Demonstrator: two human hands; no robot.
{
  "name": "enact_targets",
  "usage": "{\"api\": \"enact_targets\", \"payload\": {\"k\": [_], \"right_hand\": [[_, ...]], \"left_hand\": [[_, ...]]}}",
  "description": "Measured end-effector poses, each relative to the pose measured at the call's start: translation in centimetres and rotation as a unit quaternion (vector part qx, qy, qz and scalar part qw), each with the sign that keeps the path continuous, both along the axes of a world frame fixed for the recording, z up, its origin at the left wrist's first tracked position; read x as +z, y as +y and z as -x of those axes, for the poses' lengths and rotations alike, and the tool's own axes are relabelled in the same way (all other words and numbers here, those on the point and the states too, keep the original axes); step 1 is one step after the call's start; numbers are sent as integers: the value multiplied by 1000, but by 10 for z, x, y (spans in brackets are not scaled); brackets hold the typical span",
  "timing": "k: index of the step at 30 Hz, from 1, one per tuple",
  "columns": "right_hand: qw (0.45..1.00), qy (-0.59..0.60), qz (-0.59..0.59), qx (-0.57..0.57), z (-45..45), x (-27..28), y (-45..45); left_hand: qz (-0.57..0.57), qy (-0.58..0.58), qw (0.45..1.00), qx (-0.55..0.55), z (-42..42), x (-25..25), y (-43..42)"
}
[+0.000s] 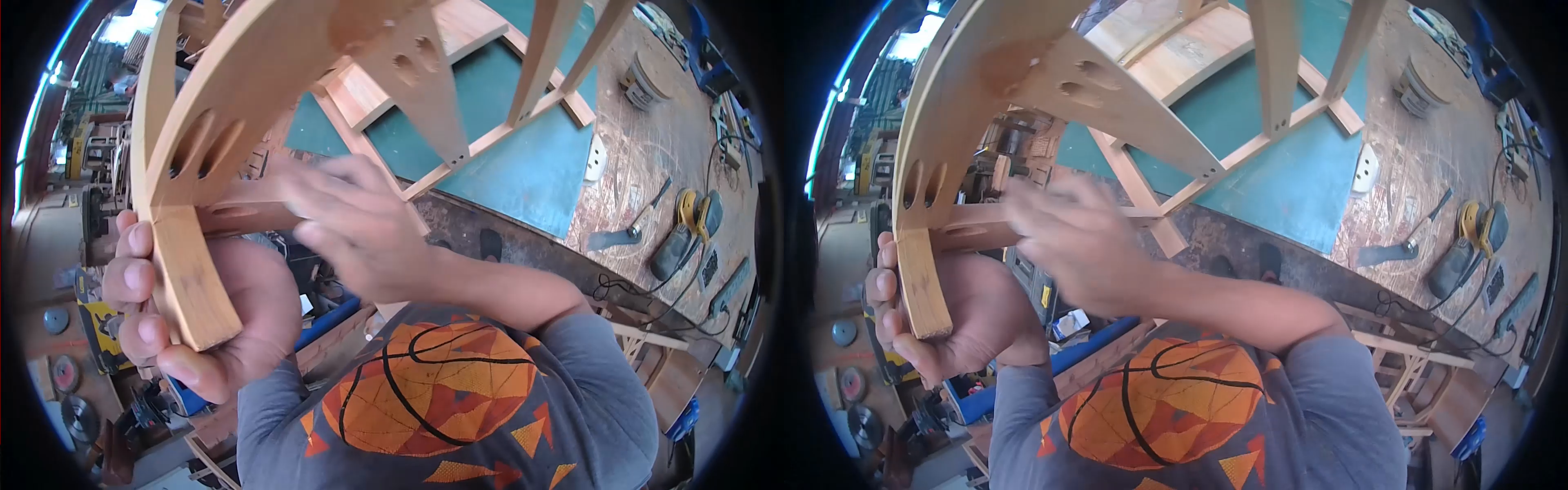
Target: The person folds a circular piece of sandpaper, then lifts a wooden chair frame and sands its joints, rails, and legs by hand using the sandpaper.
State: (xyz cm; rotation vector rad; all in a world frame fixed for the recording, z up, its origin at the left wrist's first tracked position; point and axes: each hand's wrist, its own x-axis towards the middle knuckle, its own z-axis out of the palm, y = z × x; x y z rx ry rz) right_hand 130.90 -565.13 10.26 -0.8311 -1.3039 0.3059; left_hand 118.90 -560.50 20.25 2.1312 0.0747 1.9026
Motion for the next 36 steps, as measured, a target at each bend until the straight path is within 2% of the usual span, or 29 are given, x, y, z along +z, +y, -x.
{"api": "enact_targets", "payload": {"k": [2, 5, 9, 11, 12, 14, 16, 18, 21, 24, 26, 28, 29, 31, 32, 34, 36], "right_hand": [[998, -49, 36, -7, -1, -64, -3], [973, -84, 214, -31, -10, -126, -24], [972, -70, 224, -9, -19, -110, -29], [986, -91, 115, -83, -16, -90, -16], [986, -91, 108, -83, -13, -80, -14], [990, -104, 14, -96, -4, -60, -9], [988, -103, -11, -110, 11, -49, -1], [983, -102, -51, -142, 26, -28, 13], [974, -90, -92, -187, 42, 14, 27], [965, -89, -125, -214, 38, -1, 34], [985, -75, -63, -141, 32, -45, 25], [988, -86, 42, -120, 25, -100, 7], [987, -87, 44, -125, 20, -110, 0], [983, -104, 135, -67, 10, -110, -7], [982, -104, 139, -73, 11, -108, -6], [999, -48, 16, -3, 7, -54, 12], [999, -40, -10, 29, 5, -6, 22]], "left_hand": [[-11, -15, 1000, 19, -4, -2, 0], [-25, -6, 999, 37, -5, -3, 4], [-51, 21, 998, 32, 0, -2, 8], [-46, 39, 998, 19, 1, -1, 7], [-47, 49, 998, 14, 4, 0, 7], [-47, 70, 996, 4, 10, 1, 6], [-2, 141, 990, 3, 22, 6, 1], [6, 165, 986, -14, 23, 8, -1], [22, 151, 988, 23, 20, 7, -5], [10, 176, 984, 29, 25, 5, -3], [7, 152, 988, 21, 19, 4, -4], [4, 139, 990, 24, 14, 1, -5], [-2, 130, 991, 35, 13, 0, -5], [-10, 113, 993, 44, 10, -2, -2], [-8, 113, 993, 38, 10, -3, -3], [-14, 106, 994, 36, 8, -4, -2], [0, 103, 994, 34, 10, -5, -3]]}}
